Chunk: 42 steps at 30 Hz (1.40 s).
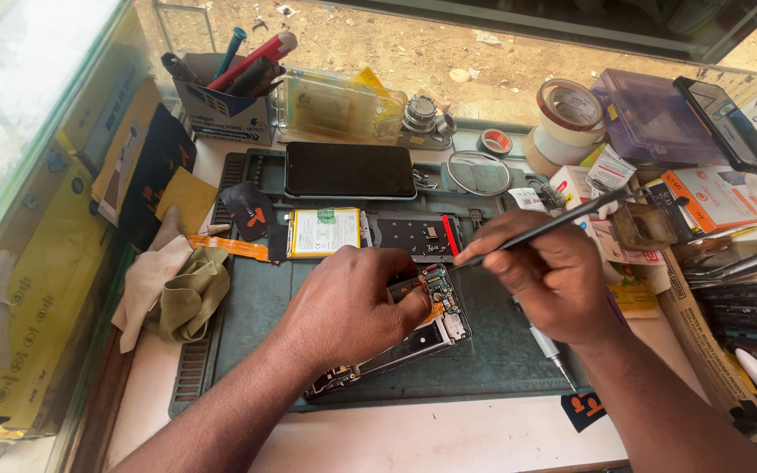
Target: The person uses a screwdriver and tweezers to remove small components and a ribbon cable from a disassembled mobile phone on a workbench. They carefully lift and detach parts from the motherboard area while holding the phone steady.
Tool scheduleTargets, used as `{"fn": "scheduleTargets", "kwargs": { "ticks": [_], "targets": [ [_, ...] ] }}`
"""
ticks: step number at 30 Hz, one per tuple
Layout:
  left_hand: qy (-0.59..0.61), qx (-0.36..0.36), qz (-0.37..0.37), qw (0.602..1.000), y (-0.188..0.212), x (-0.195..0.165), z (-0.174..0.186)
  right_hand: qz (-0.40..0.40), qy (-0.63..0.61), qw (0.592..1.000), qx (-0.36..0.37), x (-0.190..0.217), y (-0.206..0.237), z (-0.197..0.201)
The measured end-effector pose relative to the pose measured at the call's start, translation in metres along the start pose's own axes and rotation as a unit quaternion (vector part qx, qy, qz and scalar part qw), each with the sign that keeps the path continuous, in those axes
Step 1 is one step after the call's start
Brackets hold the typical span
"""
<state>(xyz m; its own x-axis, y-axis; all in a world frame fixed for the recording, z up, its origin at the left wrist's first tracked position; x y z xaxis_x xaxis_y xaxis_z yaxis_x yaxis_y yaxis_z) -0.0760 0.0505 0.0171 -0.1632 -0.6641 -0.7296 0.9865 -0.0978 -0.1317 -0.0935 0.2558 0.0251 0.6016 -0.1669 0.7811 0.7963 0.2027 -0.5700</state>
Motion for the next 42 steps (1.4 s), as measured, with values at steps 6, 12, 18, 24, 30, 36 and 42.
{"fn": "scheduleTargets", "kwargs": {
  "ticks": [6, 12, 18, 24, 30, 36, 42],
  "targets": [
    [-0.005, -0.006, -0.019, 1.0, 0.0, -0.004, 0.001, 0.086, 0.092, 0.992, 0.028, 0.013, -0.001, -0.012],
    [-0.006, -0.013, -0.017, 1.0, 0.002, -0.005, 0.001, 0.107, 0.097, 0.989, 0.037, 0.017, -0.003, -0.016],
    [-0.025, -0.015, -0.018, 0.999, 0.003, -0.007, 0.001, 0.113, 0.098, 0.988, 0.049, 0.014, -0.003, -0.017],
    [-0.057, -0.011, -0.026, 0.998, 0.007, -0.011, 0.001, 0.085, 0.113, 0.987, 0.071, 0.008, -0.004, -0.017],
    [-0.112, 0.017, -0.017, 0.993, 0.008, -0.009, -0.001, -0.054, 0.113, 0.989, 0.077, -0.015, 0.001, -0.015],
    [-0.129, 0.016, -0.023, 0.991, 0.008, -0.008, -0.004, -0.161, 0.022, 0.984, 0.079, -0.038, 0.005, -0.018],
    [-0.135, 0.018, -0.032, 0.99, 0.008, -0.006, -0.006, -0.234, -0.013, 0.969, 0.074, -0.053, 0.008, -0.015]
  ]
}}
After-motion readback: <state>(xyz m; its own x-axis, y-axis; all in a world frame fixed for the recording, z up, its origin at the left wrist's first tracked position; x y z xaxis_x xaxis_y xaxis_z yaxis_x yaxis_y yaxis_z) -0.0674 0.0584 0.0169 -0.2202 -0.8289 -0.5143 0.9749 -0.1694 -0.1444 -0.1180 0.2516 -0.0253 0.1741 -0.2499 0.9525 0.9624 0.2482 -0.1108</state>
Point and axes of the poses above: each hand's wrist, its own y-axis away from the middle knuckle, its own z-axis out of the back of the hand, x = y × z, the point moved 6 cm from there along -y, towards the middle knuckle, and after that the axes turned 15 degrees about -x, right-handed, at the moved point
